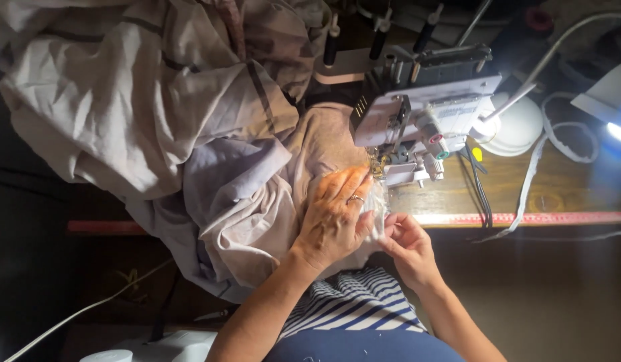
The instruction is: Using an overlock sewing machine to finish the edges of a large piece of fabric.
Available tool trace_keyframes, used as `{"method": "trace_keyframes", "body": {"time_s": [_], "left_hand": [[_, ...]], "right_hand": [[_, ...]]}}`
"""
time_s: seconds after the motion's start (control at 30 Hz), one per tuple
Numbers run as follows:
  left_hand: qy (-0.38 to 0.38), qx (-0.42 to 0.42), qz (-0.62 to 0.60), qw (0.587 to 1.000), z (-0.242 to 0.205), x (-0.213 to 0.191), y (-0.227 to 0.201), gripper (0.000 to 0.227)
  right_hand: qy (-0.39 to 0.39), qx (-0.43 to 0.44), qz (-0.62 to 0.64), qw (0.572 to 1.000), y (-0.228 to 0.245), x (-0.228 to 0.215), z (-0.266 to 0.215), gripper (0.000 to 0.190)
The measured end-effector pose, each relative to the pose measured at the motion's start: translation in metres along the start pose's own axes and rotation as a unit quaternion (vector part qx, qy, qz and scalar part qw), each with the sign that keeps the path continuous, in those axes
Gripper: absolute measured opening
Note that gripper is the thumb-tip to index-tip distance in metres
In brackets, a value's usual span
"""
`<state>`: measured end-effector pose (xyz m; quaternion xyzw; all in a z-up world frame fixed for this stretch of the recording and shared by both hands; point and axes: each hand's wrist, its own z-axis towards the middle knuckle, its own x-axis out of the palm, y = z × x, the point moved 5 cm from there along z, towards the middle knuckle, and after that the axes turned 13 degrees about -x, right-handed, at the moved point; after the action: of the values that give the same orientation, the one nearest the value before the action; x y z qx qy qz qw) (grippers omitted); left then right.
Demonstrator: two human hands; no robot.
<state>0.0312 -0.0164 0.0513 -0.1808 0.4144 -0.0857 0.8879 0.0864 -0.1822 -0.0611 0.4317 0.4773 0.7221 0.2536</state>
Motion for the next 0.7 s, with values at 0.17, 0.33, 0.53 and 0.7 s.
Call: {"method": "trace_keyframes", "body": {"time_s": [0.17,0.33,0.53,0.7], "left_hand": [[0.02,-0.009,-0.011,1.0,0.005,-0.01,-0.007,0.055],[0.05,-0.015,-0.02,0.998,0.005,-0.012,-0.008,0.056],[0.059,-0.021,-0.021,0.998,0.005,-0.012,-0.008,0.057],[0.058,-0.024,-0.007,0.998,0.006,-0.013,-0.009,0.059]], "right_hand": [[0.026,0.035,0.044,0.998,0.015,0.007,-0.005,0.018],[0.039,0.082,0.064,0.994,0.011,0.001,-0.013,0.009],[0.052,0.122,0.066,0.989,0.013,0.007,-0.017,0.019],[0.042,0.164,0.042,0.985,0.012,0.004,-0.015,0.021]]}}
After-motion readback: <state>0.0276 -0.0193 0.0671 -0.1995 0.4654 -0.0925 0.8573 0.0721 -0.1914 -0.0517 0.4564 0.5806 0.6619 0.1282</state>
